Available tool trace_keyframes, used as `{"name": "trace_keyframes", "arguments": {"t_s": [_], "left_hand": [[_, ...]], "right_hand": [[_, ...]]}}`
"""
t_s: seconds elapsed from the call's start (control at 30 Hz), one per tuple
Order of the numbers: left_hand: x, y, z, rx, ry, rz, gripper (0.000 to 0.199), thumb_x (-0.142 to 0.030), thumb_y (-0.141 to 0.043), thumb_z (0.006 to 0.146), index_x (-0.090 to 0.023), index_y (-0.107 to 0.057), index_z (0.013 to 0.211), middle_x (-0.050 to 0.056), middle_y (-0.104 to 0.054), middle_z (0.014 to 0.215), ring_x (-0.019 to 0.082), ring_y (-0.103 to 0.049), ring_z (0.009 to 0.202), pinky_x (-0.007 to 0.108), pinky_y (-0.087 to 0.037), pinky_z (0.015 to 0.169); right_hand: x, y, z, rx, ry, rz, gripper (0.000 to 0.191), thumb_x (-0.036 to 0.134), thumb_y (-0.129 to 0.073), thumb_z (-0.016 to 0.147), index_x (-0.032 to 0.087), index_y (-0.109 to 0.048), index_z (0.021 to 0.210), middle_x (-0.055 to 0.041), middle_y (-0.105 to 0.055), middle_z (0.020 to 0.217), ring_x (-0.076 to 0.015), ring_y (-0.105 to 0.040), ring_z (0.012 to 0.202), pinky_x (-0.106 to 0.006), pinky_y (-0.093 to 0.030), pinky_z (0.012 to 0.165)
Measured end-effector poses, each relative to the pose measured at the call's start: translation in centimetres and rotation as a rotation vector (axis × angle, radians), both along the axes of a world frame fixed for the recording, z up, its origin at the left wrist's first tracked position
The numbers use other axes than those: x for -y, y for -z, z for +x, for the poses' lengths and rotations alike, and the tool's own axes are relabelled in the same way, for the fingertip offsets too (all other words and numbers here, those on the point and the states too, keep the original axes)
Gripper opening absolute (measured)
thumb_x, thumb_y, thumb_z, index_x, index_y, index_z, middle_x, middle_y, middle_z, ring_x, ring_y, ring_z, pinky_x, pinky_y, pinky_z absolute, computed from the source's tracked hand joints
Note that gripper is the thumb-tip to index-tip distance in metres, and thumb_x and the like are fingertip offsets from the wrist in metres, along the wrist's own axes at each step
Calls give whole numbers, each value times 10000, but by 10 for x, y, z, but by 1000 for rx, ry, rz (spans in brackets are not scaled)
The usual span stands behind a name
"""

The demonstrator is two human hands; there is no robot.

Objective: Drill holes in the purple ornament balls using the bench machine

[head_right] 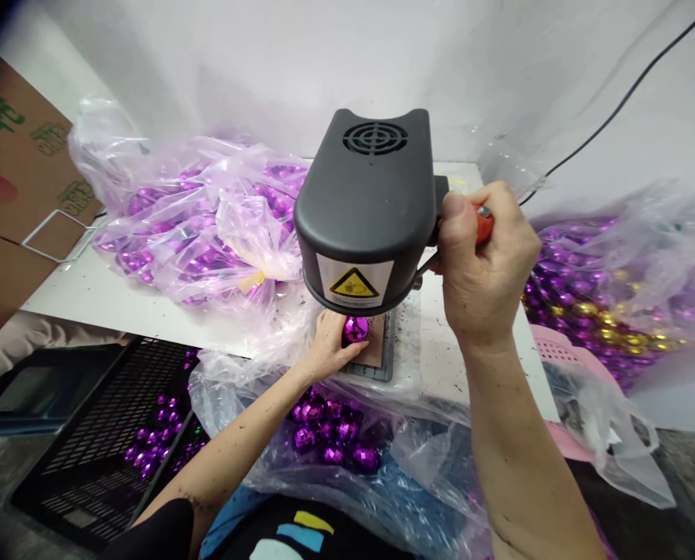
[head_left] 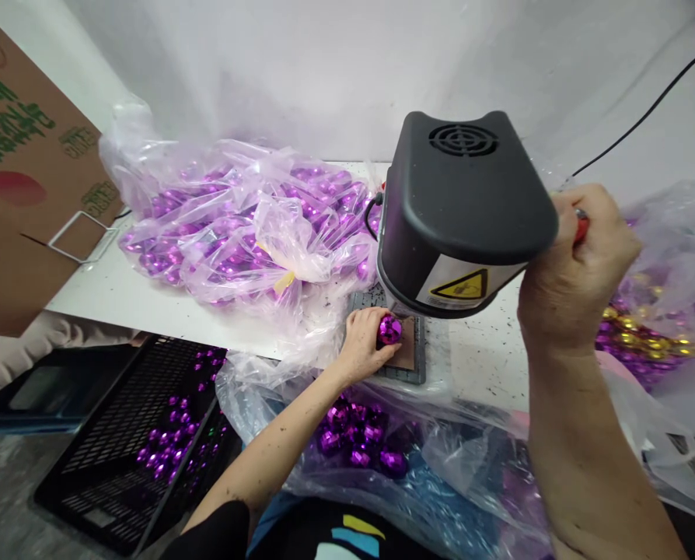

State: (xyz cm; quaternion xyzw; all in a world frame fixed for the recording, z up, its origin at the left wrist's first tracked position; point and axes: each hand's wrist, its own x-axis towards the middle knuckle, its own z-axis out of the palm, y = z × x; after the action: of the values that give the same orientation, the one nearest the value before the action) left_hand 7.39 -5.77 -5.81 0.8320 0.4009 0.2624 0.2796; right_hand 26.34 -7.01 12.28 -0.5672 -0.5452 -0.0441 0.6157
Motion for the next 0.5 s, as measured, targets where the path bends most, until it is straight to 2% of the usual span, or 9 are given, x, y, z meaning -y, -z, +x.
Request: {"name": "trace_keyframes", "arguments": {"t_s": [0.1, 0.17, 0.33, 0.5], "left_hand": [[0, 4, 0, 25, 20, 7, 527, -412, -728, 881, -222, -504, 1317, 95, -621, 1327, 282, -537, 1280, 528, -203, 1243], [0, 6, 0, 25, 19, 22, 506, -438, -701, 900, -221, -507, 1313, 90, -633, 1306, 280, -548, 1266, 544, -157, 1260], [1, 9, 4, 7, 28, 54, 448, -351, -693, 888, -202, -514, 1271, 96, -640, 1294, 291, -526, 1292, 580, -122, 1266], [2, 10, 4, 17, 24, 30, 463, -349, -687, 887, -204, -495, 1283, 101, -634, 1297, 287, -519, 1303, 581, -116, 1270]], "right_hand": [[-1, 1, 0, -17, -6, 9, 561, 665, -451, 938, 140, -472, 741, 63, -343, 584, -12, -343, 523, -173, -264, 508], [-1, 2, 0, -19, 1, 10, 565, 671, -450, 935, 138, -474, 746, 63, -352, 582, -10, -356, 521, -167, -274, 502], [-1, 1, 0, 1, 18, -2, 580, 679, -441, 935, 129, -499, 759, 67, -334, 575, -4, -357, 517, -155, -280, 506], [4, -3, 0, 46, 31, -10, 573, 669, -453, 935, 128, -507, 756, 62, -362, 591, -5, -377, 530, -158, -284, 518]]}}
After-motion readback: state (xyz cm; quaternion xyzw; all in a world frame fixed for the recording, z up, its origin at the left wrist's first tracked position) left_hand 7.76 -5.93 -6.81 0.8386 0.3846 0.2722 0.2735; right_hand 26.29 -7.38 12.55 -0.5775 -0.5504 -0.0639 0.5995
